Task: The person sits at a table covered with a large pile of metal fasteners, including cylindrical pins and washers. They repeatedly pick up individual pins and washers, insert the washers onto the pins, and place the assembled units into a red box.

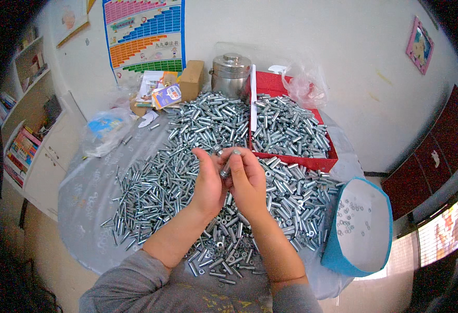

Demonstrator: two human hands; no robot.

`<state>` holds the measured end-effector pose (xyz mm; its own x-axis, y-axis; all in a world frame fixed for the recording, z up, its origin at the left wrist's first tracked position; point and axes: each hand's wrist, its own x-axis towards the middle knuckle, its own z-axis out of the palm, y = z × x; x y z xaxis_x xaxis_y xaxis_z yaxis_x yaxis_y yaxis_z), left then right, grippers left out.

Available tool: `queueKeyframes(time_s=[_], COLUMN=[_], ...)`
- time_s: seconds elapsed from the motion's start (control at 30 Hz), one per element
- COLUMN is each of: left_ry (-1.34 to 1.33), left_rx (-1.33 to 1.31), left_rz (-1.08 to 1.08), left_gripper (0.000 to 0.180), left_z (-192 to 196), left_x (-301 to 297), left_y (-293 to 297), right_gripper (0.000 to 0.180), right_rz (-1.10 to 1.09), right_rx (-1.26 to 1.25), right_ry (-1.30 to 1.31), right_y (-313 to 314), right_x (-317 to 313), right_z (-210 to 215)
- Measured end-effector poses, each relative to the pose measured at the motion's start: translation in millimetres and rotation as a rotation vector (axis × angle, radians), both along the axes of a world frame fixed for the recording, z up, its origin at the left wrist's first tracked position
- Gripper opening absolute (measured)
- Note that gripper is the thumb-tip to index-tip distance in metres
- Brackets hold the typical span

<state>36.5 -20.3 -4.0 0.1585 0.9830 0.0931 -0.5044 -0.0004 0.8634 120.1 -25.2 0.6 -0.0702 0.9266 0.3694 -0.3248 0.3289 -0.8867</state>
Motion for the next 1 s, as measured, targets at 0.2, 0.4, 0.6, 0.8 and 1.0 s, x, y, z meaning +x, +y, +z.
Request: queueKeyframes(time_s=[0.2,0.4,0.6,0.8,1.0], left_ry=[-0.112,0.213,0.370,0.202,0.317], left_rx=[0.143,0.348,0.447,0.478,0.455], left_rz=[0.232,0.189,0.063,0.131,0.229], left_gripper=[0.076,0.080,0.081,0.072,0.077], left_z=[-3.3,3.4,11.2,36.6,57.1], left_x=[-10.9,-22.8,-16.3,-15.3,-44.9], left_y=[18.9,14.1,1.6,-19.6,-45.4], right_gripper=[0.025,0.038,0.018,0.024,0.040], right_rz=[-0.228,-0.349,-0.297,0.043,-0.297], right_rx=[0.094,-0.012,0.010,-0.060,0.037], right_ry=[-0.091,0.015,0.006,0.093,-0.342], right_y=[6.8,-8.9,-21.9,-30.5,-34.6], right_x=[3.0,31.2,55.4,49.5,63.9], right_z=[0.5,31.6,27.3,23.5,15.0])
